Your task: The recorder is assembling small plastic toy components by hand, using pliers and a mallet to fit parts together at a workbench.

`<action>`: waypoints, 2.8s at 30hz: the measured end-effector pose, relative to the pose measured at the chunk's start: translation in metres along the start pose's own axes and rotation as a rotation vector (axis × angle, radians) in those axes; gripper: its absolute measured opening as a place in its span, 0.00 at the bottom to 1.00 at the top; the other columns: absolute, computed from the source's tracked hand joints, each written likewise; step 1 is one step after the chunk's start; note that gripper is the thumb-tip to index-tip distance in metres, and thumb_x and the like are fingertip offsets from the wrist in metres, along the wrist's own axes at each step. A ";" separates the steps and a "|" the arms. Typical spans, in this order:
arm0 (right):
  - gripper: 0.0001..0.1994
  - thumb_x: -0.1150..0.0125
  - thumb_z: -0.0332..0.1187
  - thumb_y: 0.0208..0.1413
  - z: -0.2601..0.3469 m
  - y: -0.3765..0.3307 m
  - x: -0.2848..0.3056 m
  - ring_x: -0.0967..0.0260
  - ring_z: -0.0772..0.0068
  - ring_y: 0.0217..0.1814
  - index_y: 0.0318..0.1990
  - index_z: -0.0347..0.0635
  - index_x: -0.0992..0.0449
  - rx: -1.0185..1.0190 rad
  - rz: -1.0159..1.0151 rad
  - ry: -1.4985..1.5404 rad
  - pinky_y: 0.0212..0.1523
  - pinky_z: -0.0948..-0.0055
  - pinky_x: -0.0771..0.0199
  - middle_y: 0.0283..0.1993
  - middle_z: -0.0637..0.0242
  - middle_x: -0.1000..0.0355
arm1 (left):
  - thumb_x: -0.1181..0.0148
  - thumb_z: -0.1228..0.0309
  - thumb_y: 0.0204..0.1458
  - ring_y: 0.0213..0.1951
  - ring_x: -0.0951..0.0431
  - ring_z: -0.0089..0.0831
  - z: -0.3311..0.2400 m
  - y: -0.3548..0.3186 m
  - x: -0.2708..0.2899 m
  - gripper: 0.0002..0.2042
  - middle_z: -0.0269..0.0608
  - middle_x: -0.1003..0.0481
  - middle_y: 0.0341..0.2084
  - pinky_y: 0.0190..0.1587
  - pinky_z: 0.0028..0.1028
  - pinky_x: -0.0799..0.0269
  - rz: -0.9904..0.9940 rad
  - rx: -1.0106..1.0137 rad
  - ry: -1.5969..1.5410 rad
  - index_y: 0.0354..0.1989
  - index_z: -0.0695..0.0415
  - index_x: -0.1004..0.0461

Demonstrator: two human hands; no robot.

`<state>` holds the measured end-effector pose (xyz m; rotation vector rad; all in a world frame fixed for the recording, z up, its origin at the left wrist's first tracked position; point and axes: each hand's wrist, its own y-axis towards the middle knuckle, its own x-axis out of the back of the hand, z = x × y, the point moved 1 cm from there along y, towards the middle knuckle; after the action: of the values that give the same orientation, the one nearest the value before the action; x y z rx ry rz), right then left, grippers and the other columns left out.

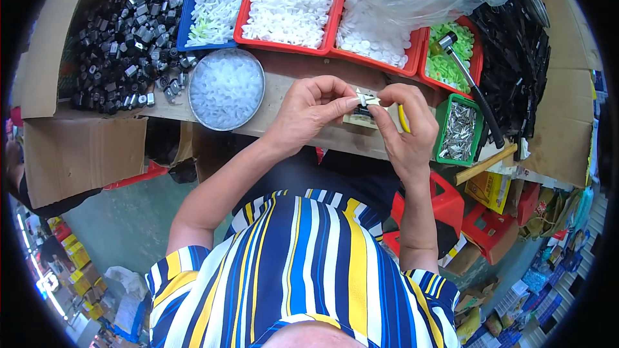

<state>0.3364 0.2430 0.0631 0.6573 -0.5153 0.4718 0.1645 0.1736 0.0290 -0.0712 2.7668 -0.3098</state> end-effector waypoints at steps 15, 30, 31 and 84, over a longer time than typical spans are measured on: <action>0.07 0.35 0.20 0.49 0.001 -0.010 -0.018 0.25 0.56 0.36 0.36 0.36 0.25 -0.041 0.091 0.144 0.38 0.65 0.28 0.34 0.58 0.25 | 0.37 0.75 0.57 0.38 0.26 0.15 0.003 -0.019 -0.001 0.14 0.36 0.26 0.41 0.38 0.19 0.27 -0.007 -0.133 0.018 0.50 0.62 0.28; 0.06 0.36 0.25 0.50 -0.027 -0.003 -0.039 0.29 0.59 0.43 0.36 0.40 0.25 0.082 0.194 0.005 0.41 0.63 0.33 0.41 0.63 0.29 | 0.30 0.76 0.45 0.38 0.25 0.40 0.010 -0.029 0.019 0.17 0.46 0.27 0.38 0.39 0.33 0.27 -0.216 -0.712 1.038 0.46 0.61 0.23; 0.06 0.36 0.25 0.50 -0.029 -0.004 -0.041 0.29 0.60 0.44 0.36 0.40 0.25 0.082 0.210 -0.002 0.41 0.63 0.33 0.42 0.63 0.30 | 0.31 0.76 0.45 0.39 0.25 0.41 0.011 -0.029 0.019 0.17 0.46 0.28 0.38 0.39 0.35 0.27 -0.208 -0.724 1.092 0.45 0.61 0.23; 0.03 0.37 0.23 0.53 -0.088 -0.056 0.110 0.29 0.57 0.37 0.35 0.33 0.23 -0.391 -0.062 -0.530 0.38 0.64 0.29 0.34 0.56 0.30 | 0.37 0.75 0.51 0.42 0.28 0.44 -0.050 0.091 0.009 0.05 0.47 0.26 0.32 0.47 0.36 0.29 0.081 -0.659 1.499 0.32 0.65 0.20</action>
<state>0.4789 0.2906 0.0424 0.4131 -1.0548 0.1222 0.1372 0.2712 0.0512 0.1979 4.1434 1.0240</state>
